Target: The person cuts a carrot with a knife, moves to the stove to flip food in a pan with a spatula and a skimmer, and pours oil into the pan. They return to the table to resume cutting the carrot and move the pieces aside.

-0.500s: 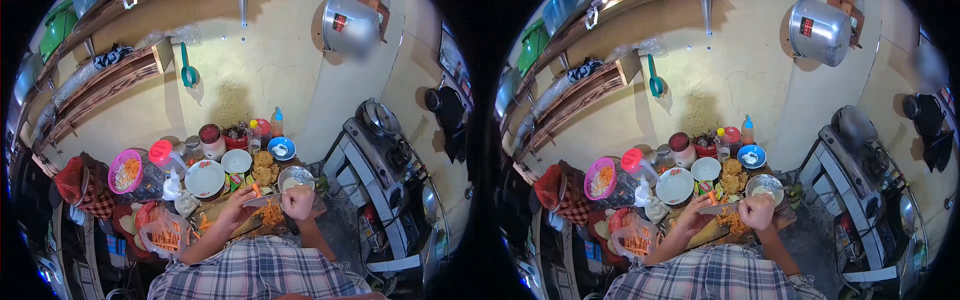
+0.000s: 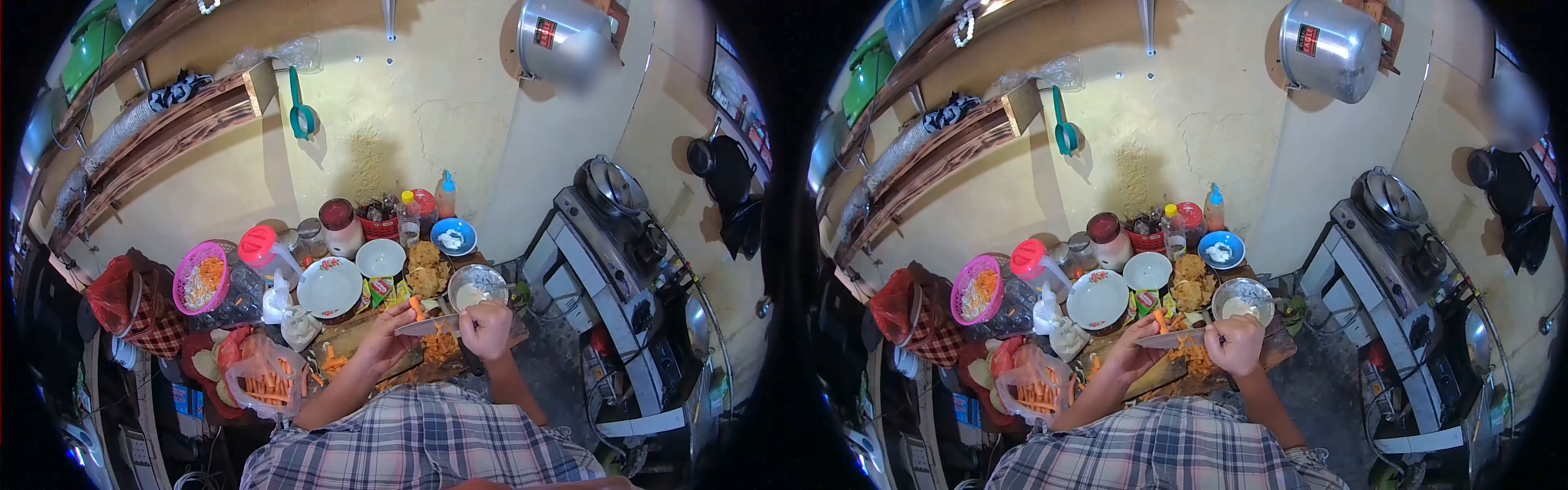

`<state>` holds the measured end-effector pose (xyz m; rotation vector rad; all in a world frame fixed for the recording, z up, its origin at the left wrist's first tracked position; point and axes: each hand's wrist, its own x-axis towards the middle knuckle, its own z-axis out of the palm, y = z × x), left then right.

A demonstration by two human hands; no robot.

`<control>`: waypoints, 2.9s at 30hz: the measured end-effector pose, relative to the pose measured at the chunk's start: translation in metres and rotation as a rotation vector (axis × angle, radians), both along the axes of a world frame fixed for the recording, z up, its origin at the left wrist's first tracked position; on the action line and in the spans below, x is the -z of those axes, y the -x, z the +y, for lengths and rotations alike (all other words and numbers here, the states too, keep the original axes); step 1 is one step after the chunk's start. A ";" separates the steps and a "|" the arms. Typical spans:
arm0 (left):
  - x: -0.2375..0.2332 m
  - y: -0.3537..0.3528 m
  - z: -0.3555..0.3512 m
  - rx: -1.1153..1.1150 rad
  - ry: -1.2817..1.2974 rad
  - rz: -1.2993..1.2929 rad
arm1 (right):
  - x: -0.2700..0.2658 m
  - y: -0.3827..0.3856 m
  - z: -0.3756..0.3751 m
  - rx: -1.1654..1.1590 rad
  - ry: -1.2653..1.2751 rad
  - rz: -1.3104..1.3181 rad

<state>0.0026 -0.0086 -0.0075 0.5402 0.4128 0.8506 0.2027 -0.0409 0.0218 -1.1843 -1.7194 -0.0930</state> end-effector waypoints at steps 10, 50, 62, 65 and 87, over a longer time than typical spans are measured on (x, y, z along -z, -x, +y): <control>0.013 -0.007 -0.007 0.013 0.065 -0.009 | 0.012 -0.003 0.001 0.000 0.018 0.002; 0.016 -0.015 -0.011 -0.052 0.267 0.027 | 0.036 -0.009 0.014 -0.051 0.088 0.072; 0.034 -0.011 -0.001 0.043 0.273 -0.127 | 0.036 -0.003 0.023 -0.051 0.076 0.088; 0.029 -0.014 -0.001 0.019 0.311 -0.101 | 0.038 0.000 0.026 -0.060 0.049 0.084; 0.009 -0.006 0.013 -0.100 0.103 0.096 | 0.046 -0.015 0.040 -0.037 0.137 0.157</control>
